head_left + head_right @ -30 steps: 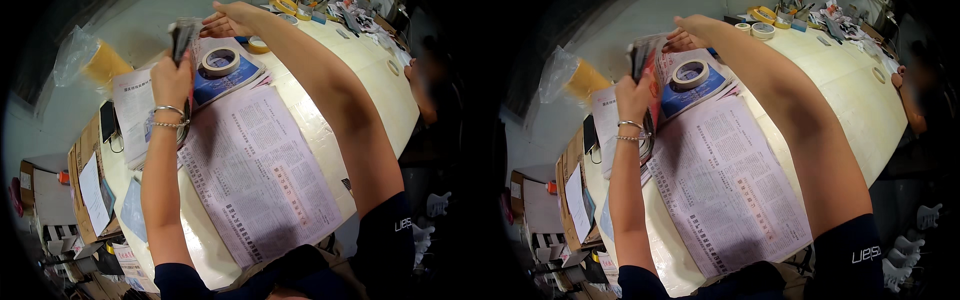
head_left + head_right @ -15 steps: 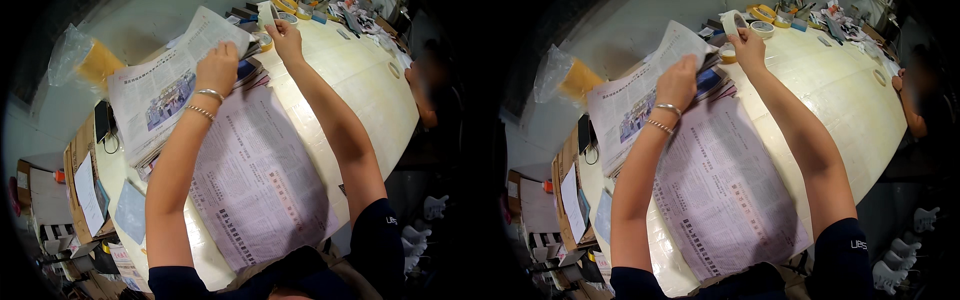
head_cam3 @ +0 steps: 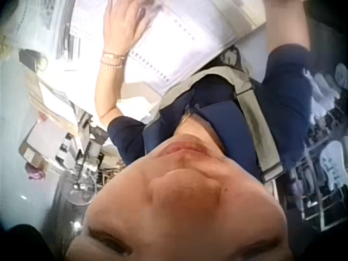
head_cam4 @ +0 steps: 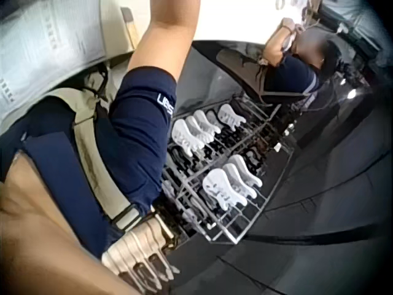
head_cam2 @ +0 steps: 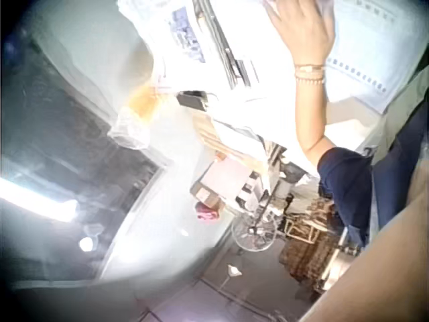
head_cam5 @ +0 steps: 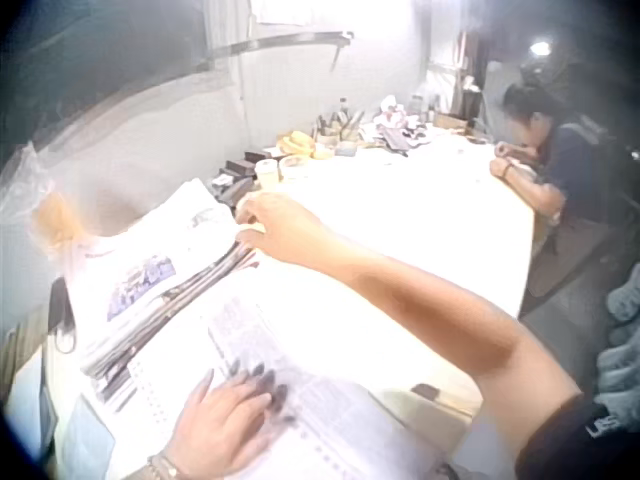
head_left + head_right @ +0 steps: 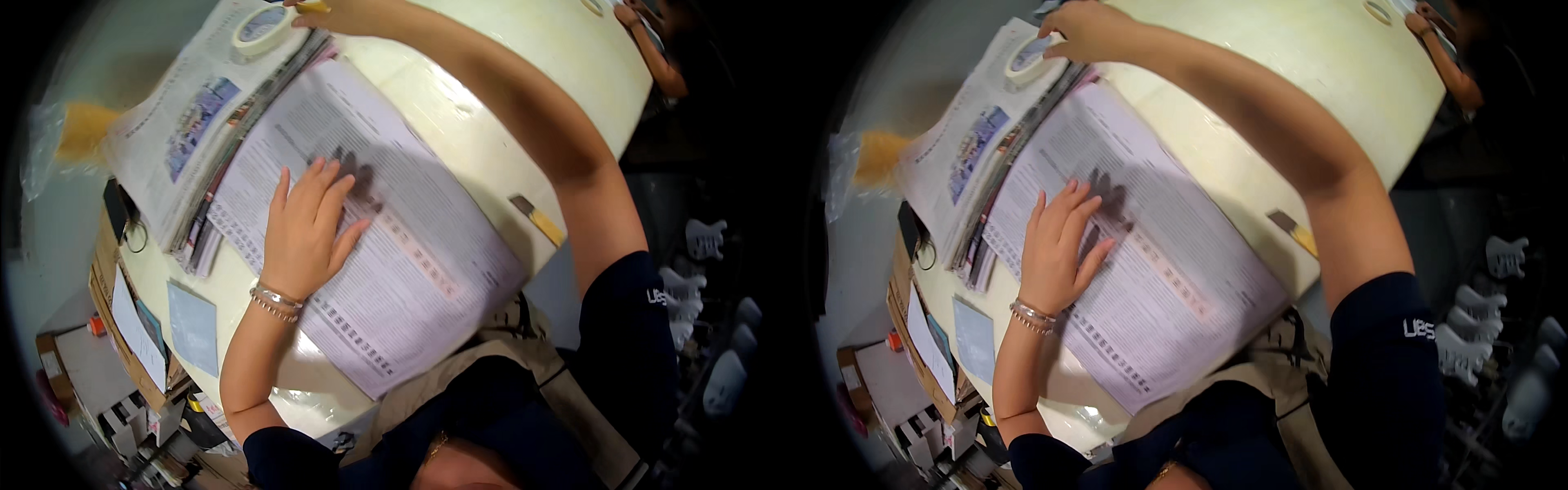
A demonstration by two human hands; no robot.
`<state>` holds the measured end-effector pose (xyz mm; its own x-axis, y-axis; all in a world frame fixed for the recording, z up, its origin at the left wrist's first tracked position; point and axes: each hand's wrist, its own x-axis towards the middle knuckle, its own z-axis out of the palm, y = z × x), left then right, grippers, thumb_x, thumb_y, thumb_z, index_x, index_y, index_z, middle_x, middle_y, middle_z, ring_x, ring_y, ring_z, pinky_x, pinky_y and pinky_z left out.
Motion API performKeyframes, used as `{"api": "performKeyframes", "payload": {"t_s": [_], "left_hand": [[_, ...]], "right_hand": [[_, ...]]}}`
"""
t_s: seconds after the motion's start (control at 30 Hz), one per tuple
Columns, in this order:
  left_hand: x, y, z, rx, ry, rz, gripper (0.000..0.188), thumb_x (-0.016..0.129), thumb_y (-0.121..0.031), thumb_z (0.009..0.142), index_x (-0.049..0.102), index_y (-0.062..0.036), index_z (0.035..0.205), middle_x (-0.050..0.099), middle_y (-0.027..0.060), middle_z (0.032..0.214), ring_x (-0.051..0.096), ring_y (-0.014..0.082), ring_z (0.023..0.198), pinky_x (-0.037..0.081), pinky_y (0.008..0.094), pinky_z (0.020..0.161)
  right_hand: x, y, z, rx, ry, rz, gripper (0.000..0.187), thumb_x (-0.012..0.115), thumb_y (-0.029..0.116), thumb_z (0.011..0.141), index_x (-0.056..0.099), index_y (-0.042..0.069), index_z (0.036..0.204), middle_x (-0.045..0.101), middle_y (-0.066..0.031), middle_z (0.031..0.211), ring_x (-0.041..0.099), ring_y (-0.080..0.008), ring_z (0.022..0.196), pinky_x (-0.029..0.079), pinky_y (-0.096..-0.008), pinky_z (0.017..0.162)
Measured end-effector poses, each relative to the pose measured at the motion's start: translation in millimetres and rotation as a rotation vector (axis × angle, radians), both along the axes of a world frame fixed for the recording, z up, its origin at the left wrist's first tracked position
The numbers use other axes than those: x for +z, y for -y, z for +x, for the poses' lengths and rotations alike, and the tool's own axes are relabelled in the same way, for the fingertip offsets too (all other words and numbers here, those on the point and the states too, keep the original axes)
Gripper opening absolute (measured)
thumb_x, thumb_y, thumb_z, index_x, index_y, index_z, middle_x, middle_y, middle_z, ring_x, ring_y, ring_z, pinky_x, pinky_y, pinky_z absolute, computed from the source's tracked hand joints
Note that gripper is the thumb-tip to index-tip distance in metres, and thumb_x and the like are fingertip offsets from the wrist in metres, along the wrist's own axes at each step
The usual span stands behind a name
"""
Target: The person uses a utility knife to trim the edges of a stack of paper or newspaper sheets. They hold the stack with their left hand and carefully slice along the edge with the knife in their right hand, repeating the action to ensure a straight cut.
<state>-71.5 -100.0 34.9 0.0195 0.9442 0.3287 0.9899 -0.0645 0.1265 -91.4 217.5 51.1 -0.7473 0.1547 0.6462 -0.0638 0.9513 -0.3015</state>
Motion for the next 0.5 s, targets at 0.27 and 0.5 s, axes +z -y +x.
{"api": "performKeyframes", "payload": {"t_s": [0.27, 0.5], "left_hand": [[26, -32, 90, -0.634, 0.287, -0.209, 0.016, 0.074, -0.007, 0.078, 0.065, -0.0054, 0.09, 0.061, 0.0088, 0.098, 0.06, 0.0293, 0.097, 0.048, 0.0386, 0.086], [-6, -64, 134, -0.736, 0.287, -0.2, 0.034, 0.08, -0.012, 0.069, 0.063, -0.0074, 0.098, 0.057, 0.0075, 0.106, 0.054, 0.0297, 0.099, 0.046, 0.0395, 0.085]], "right_hand": [[1, 121, 329, -0.494, 0.537, -0.203, 0.035, 0.075, 0.035, 0.085, 0.068, 0.002, 0.095, 0.067, -0.0116, 0.086, 0.064, -0.0239, 0.079, 0.051, -0.0344, 0.071], [-51, 191, 380, -0.776, 0.371, -0.356, 0.031, 0.077, 0.029, 0.081, 0.061, 0.003, 0.088, 0.065, -0.011, 0.089, 0.061, -0.0287, 0.078, 0.049, -0.0374, 0.072]]}}
